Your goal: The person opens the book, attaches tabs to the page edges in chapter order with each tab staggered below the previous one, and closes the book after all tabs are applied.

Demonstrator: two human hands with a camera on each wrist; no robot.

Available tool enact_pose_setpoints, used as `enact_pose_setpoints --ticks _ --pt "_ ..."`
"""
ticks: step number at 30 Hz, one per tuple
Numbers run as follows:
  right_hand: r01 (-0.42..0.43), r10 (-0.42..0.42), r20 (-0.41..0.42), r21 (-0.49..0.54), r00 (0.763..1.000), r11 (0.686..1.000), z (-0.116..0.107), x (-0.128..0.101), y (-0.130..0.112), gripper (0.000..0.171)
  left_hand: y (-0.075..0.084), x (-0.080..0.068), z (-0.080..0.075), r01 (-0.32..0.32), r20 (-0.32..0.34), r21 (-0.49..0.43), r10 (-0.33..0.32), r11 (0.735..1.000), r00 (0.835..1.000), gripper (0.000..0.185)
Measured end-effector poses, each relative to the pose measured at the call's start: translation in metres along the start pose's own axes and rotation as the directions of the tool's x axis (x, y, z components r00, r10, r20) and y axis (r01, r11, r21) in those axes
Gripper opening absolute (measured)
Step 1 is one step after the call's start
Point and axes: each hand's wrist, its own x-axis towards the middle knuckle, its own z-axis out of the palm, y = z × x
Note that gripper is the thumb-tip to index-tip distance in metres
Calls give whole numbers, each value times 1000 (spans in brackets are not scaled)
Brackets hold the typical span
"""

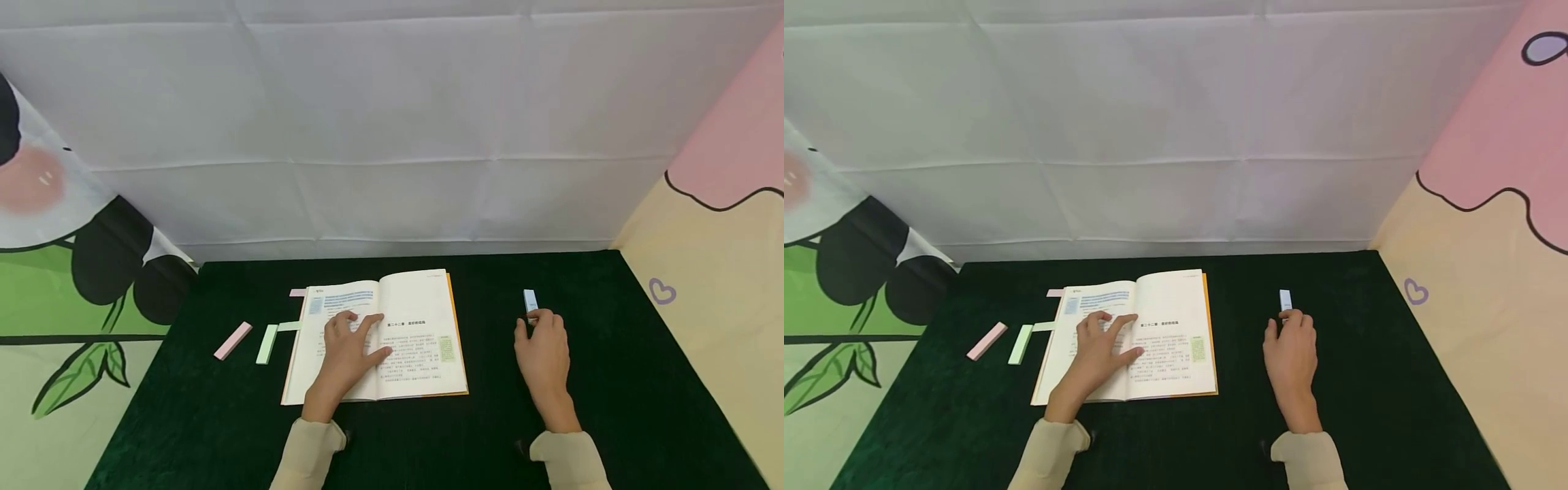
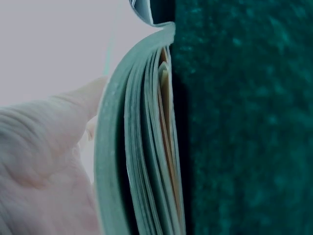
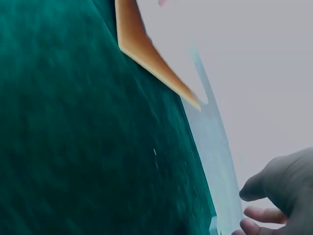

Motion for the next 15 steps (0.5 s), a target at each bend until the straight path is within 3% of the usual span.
enact_pose_setpoints --ticks 9,15 --pt "-96 97 90 -15 991 995 -4 18 17 50 -1 -1 0 7 -3 -18 -7 1000 1000 67" --pt "-102 107 130 -43 986 994 -4 28 23 45 -2 -1 1 9 3 -16 -9 1000 1000 67"
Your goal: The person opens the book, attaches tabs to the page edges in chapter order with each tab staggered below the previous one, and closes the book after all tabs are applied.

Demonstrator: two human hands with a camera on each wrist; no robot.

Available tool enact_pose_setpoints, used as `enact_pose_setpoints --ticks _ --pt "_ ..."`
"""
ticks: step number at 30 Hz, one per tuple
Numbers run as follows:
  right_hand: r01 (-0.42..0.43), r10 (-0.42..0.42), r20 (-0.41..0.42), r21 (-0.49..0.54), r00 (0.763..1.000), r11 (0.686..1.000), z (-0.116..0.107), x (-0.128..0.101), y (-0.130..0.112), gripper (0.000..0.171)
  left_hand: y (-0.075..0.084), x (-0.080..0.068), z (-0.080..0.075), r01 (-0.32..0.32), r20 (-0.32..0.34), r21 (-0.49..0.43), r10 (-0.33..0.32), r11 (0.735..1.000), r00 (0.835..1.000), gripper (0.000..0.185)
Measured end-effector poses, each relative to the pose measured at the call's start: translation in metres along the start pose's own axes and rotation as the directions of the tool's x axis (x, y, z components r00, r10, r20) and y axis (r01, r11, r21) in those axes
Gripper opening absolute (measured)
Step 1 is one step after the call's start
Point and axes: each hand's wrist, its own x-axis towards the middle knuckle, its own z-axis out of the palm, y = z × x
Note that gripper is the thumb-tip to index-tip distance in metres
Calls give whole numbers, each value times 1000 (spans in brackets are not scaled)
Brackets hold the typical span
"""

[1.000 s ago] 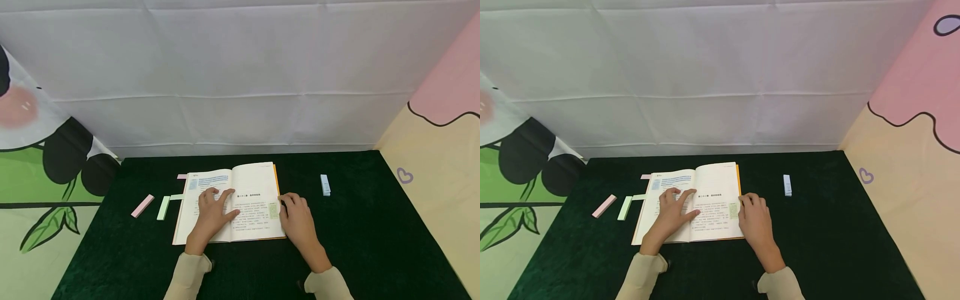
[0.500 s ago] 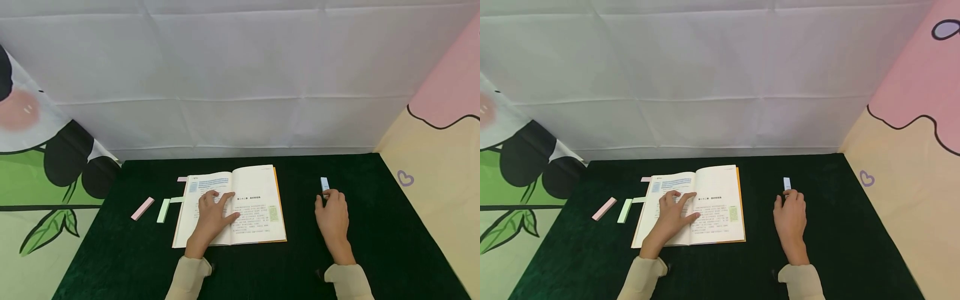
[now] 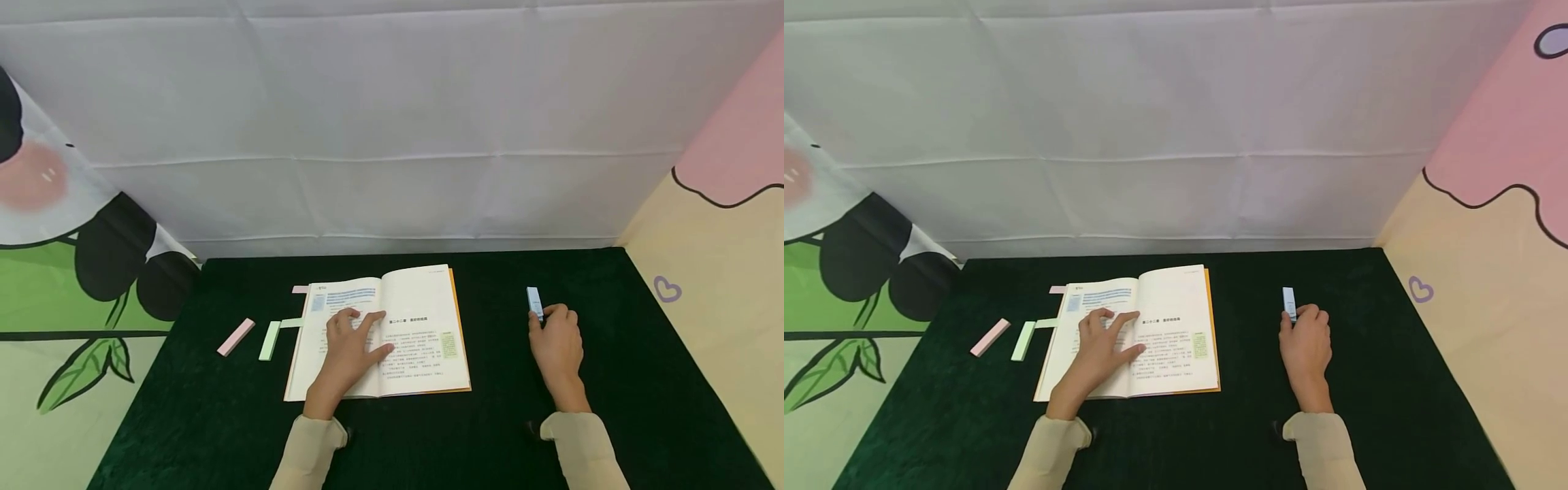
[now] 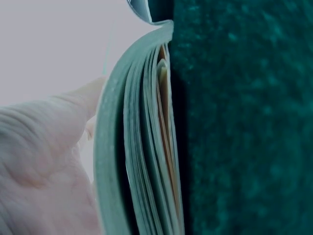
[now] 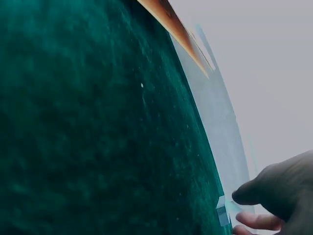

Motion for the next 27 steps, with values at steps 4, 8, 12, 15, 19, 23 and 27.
enact_pose_setpoints --ticks 4,8,12,15,19,23,27 --pt "38 -38 -6 -5 999 999 -1 3 1 35 0 -1 -1 2 7 -5 -1 1000 1000 67" --pt "72 -72 -40 2 997 997 -1 3 2 26 0 -1 -2 -1 14 -17 1 1000 1000 67" --pt "101 -100 -78 5 992 995 -3 3 3 22 1 0 -4 -6 10 -22 6 1000 1000 67" --pt "119 -118 -99 10 988 993 -7 3 4 23 1 1 -5 -4 9 -20 4 1000 1000 68" --pt "142 -138 -116 20 984 990 -14 5 5 24 2 1 -5 2 19 -21 -2 1000 1000 68" --pt "153 -149 -117 27 982 988 -19 10 9 24 2 1 -5 8 25 -24 -7 1000 1000 68" --pt "136 -134 -92 21 987 991 -20 11 11 26 1 -1 -5 11 26 -23 -11 1000 1000 68"
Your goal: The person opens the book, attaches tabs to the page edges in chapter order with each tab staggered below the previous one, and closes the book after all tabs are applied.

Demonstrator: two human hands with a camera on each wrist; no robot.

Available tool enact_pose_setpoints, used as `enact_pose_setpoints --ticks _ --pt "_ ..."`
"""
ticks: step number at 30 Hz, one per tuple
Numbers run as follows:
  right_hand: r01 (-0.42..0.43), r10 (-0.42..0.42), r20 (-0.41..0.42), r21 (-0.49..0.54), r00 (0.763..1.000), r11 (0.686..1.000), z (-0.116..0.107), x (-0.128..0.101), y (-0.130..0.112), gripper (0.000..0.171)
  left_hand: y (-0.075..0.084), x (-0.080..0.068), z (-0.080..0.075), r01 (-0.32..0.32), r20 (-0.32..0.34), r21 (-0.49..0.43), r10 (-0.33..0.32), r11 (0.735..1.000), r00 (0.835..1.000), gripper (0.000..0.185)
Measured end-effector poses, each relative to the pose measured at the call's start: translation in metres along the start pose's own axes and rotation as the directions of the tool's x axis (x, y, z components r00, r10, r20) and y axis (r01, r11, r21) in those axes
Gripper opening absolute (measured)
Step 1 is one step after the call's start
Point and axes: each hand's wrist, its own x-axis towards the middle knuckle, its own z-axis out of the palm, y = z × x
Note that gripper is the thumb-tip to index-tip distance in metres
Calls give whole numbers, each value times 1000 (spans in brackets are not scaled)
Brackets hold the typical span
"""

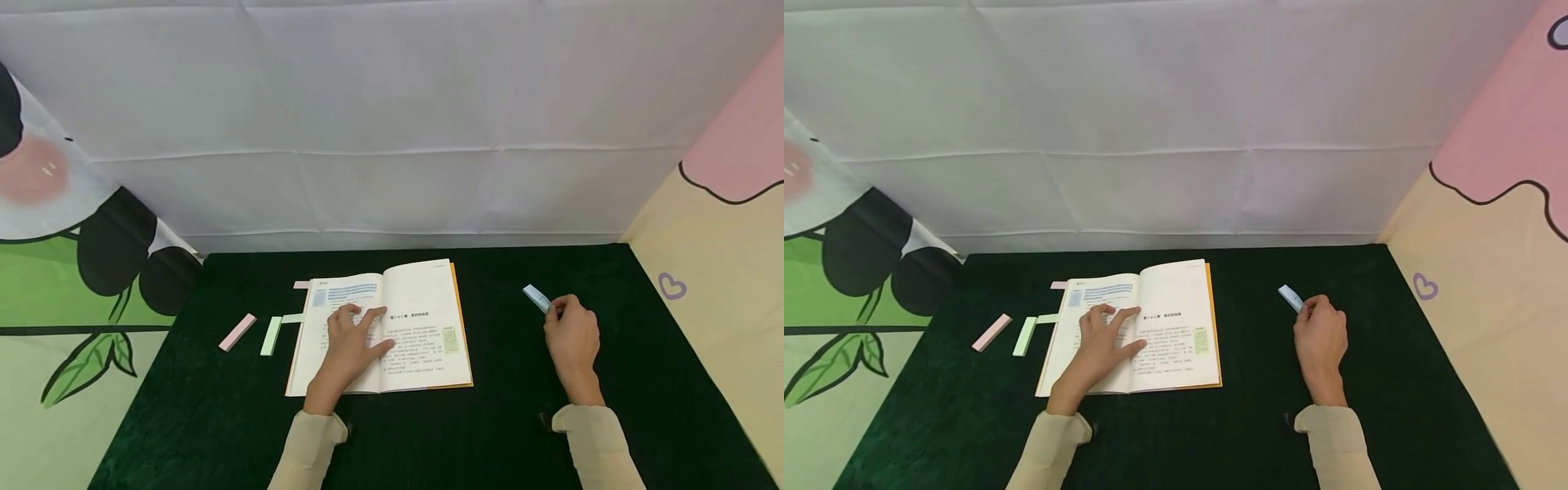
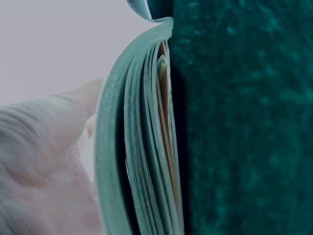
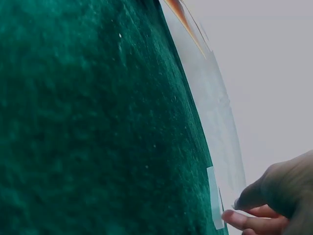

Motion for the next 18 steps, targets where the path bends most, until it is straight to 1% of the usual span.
enact_pose_setpoints --ticks 4,7,18 --pt "-25 26 32 -21 999 999 -2 -1 -2 27 -1 -1 1 -7 -5 2 7 1000 1000 68" --pt "-27 28 46 -33 999 999 -2 -2 -4 27 -2 -1 2 -11 -9 6 11 1000 1000 68" --pt "48 -47 12 -68 999 997 -1 -4 -6 21 -1 1 3 -10 -19 25 11 1000 1000 69"
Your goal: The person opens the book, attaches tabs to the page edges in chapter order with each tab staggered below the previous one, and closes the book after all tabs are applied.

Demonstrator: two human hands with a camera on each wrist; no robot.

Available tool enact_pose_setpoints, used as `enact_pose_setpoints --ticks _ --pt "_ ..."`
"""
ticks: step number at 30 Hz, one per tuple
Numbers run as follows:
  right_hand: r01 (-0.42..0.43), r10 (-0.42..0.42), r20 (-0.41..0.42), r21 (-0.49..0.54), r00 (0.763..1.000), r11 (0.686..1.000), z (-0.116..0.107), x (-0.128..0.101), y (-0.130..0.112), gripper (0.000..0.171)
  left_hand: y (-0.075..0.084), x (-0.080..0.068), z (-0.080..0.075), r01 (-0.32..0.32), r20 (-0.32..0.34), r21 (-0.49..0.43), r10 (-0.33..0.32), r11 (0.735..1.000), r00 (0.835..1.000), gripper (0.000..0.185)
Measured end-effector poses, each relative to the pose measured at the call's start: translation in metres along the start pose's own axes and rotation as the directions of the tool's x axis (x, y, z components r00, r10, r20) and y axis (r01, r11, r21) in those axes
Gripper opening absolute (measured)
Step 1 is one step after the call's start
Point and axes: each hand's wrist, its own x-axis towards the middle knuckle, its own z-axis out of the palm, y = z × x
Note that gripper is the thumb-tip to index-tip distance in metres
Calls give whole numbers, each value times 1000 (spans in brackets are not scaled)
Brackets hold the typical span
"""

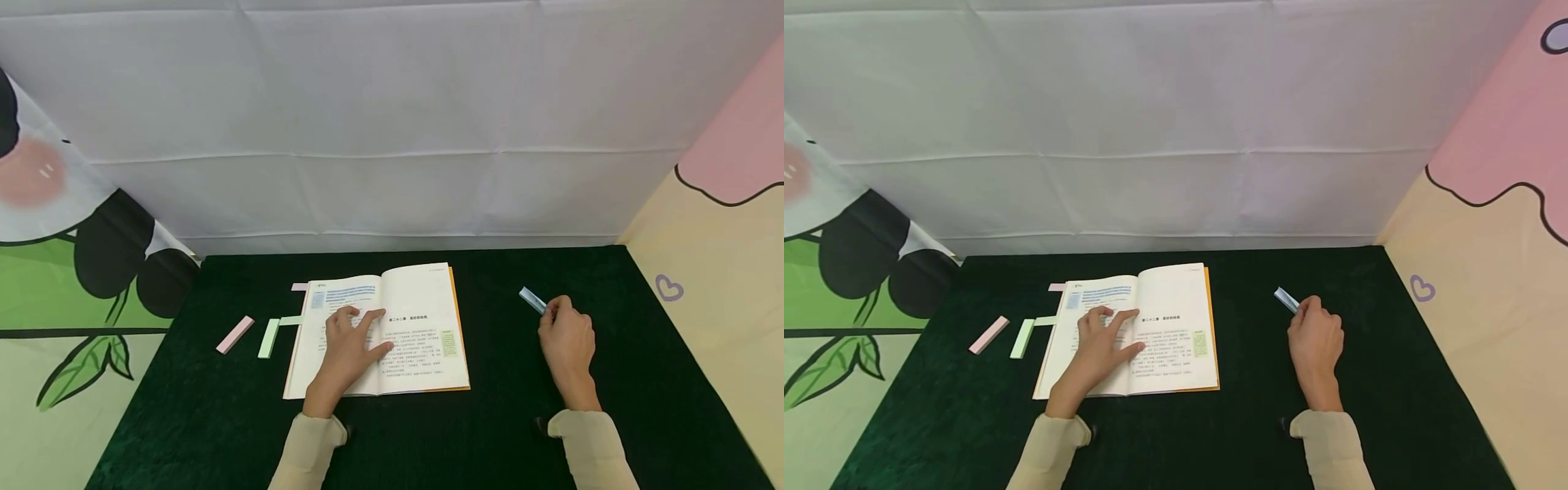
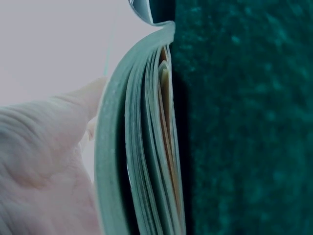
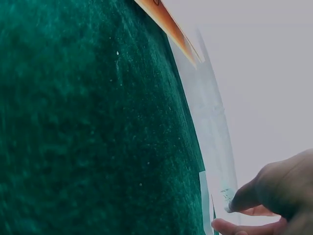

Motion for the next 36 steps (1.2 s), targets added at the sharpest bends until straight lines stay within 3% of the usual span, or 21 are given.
enact_pose_setpoints --ticks 10,16,26,36 --pt "4 -4 4 -9 1000 1000 -2 -3 -5 22 0 -1 -1 -1 4 1 1 1000 1000 68" --pt "-24 21 35 82 999 996 -2 -5 -10 25 4 -1 -1 3 -5 28 -3 1000 1000 68" --pt "-10 -27 169 210 985 978 5 -8 -21 23 11 -2 2 -4 -22 86 5 996 1000 69" --pt "0 -62 265 225 962 974 14 -32 -41 20 11 -3 3 -14 -40 108 18 994 999 68"
